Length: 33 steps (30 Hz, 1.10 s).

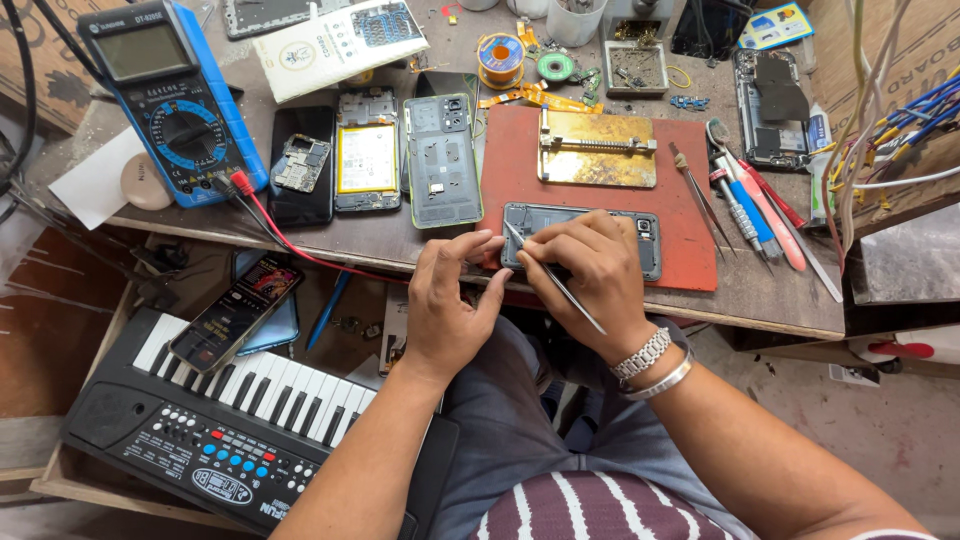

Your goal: The person works on a disassembled smartphone at a cluttered repair bench. They use a metal pry tool to scrape and lift components from the phone's rear housing, then switch to a blue-handled screwdriver to work on the phone, finally setting the tool down on the bench.

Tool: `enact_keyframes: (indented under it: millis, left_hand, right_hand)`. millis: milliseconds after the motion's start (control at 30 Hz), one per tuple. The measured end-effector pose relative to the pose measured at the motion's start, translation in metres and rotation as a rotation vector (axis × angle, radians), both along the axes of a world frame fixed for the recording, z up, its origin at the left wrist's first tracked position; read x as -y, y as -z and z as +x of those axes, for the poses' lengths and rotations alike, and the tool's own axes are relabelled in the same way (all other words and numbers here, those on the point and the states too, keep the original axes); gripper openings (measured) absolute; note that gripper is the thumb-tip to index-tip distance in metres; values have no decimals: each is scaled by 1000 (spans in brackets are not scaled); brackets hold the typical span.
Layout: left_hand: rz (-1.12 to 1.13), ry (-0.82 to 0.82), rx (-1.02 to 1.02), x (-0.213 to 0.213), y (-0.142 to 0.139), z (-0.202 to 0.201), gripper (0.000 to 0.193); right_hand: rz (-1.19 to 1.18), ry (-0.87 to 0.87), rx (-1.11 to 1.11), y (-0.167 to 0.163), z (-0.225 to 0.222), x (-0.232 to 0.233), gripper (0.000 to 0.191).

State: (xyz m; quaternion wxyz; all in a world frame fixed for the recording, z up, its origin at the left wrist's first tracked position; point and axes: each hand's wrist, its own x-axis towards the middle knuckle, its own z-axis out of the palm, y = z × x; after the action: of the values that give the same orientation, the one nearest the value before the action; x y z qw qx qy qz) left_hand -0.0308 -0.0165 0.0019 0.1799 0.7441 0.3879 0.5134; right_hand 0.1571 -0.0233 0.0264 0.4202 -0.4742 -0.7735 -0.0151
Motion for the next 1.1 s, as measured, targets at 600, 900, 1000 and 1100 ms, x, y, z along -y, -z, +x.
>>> enact_keyframes:
  millis: [600,900,1000,1100]
  left_hand:
    - [-6,-28,-15,0,1,0,51]
    - [5,-10,8,0,2,1,51]
    - [14,-24,-27,0,2,-1,52]
    - [-7,-18,-18,0,1,-1,51]
  right_hand:
    - [-119,-2,-146,-7,3,-3,10]
    - [-297,-3,-269,-11,7,-9,13]
    - [-253,-42,-236,-10,7,-10,13]
    - [-252,-77,-238,-8,8,-8,14]
